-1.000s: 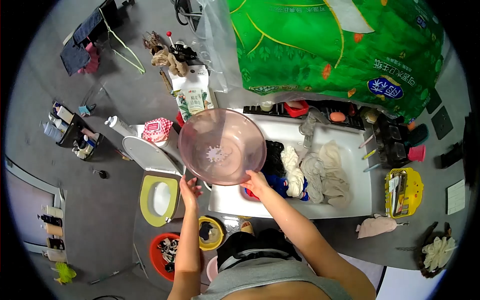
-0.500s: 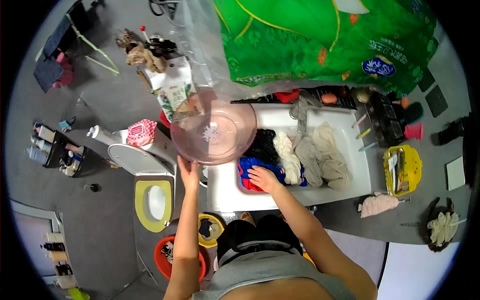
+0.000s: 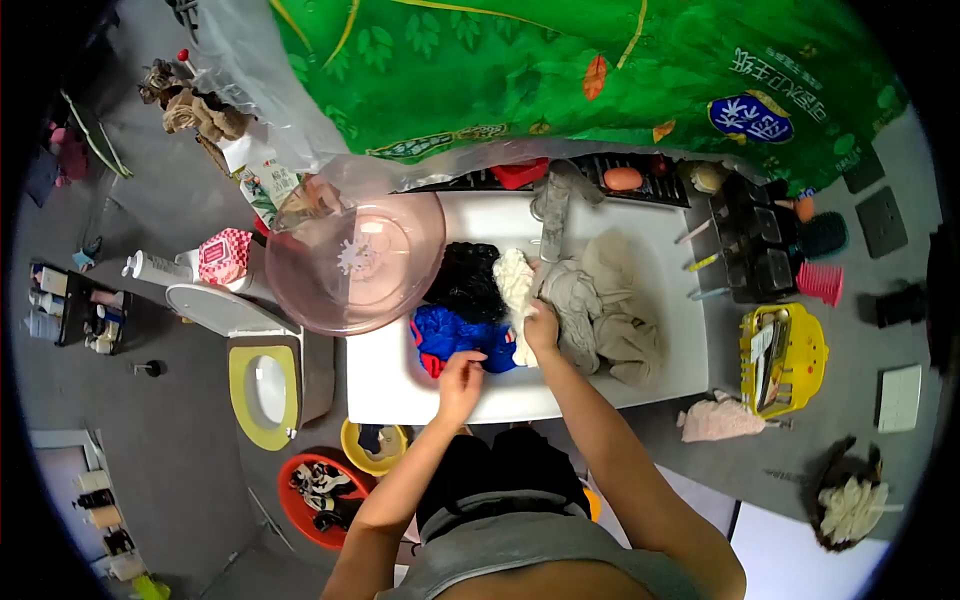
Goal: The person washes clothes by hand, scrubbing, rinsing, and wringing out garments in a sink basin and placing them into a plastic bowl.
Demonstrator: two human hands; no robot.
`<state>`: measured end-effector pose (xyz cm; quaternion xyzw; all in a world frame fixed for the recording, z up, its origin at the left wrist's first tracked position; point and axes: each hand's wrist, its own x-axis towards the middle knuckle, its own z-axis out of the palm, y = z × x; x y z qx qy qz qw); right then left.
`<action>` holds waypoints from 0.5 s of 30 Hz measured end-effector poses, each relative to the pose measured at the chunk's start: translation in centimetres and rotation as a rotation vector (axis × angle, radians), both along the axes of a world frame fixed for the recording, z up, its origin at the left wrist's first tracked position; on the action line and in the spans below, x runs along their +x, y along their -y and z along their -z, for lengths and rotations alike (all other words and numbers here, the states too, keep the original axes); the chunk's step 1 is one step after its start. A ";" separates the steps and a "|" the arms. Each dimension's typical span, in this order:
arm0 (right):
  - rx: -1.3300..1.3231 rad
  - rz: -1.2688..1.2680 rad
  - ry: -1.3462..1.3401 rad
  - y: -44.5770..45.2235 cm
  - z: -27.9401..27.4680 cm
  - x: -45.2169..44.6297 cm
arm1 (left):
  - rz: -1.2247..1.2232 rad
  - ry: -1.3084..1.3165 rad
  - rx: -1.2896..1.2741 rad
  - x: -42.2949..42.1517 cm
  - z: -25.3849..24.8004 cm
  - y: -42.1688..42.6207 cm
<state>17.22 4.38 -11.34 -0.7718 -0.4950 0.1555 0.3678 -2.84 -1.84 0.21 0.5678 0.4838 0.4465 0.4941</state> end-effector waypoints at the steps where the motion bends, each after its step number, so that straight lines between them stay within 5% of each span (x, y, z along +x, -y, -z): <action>1: -0.022 -0.065 0.076 -0.2 -0.3 0.7 | 0.041 -0.058 -0.044 1.4 -0.1 0.2; 8: -0.405 -0.303 0.034 -1.5 -3.1 3.8 | -0.014 -0.162 -0.095 9.6 1.7 -1.7; 12: -0.200 -0.220 -0.200 0.2 -5.6 4.5 | -0.213 -0.332 -0.042 13.2 6.3 -5.8; 15: -0.172 -0.316 -0.238 2.4 -7.8 5.8 | -0.208 0.021 -0.639 15.7 6.9 -8.4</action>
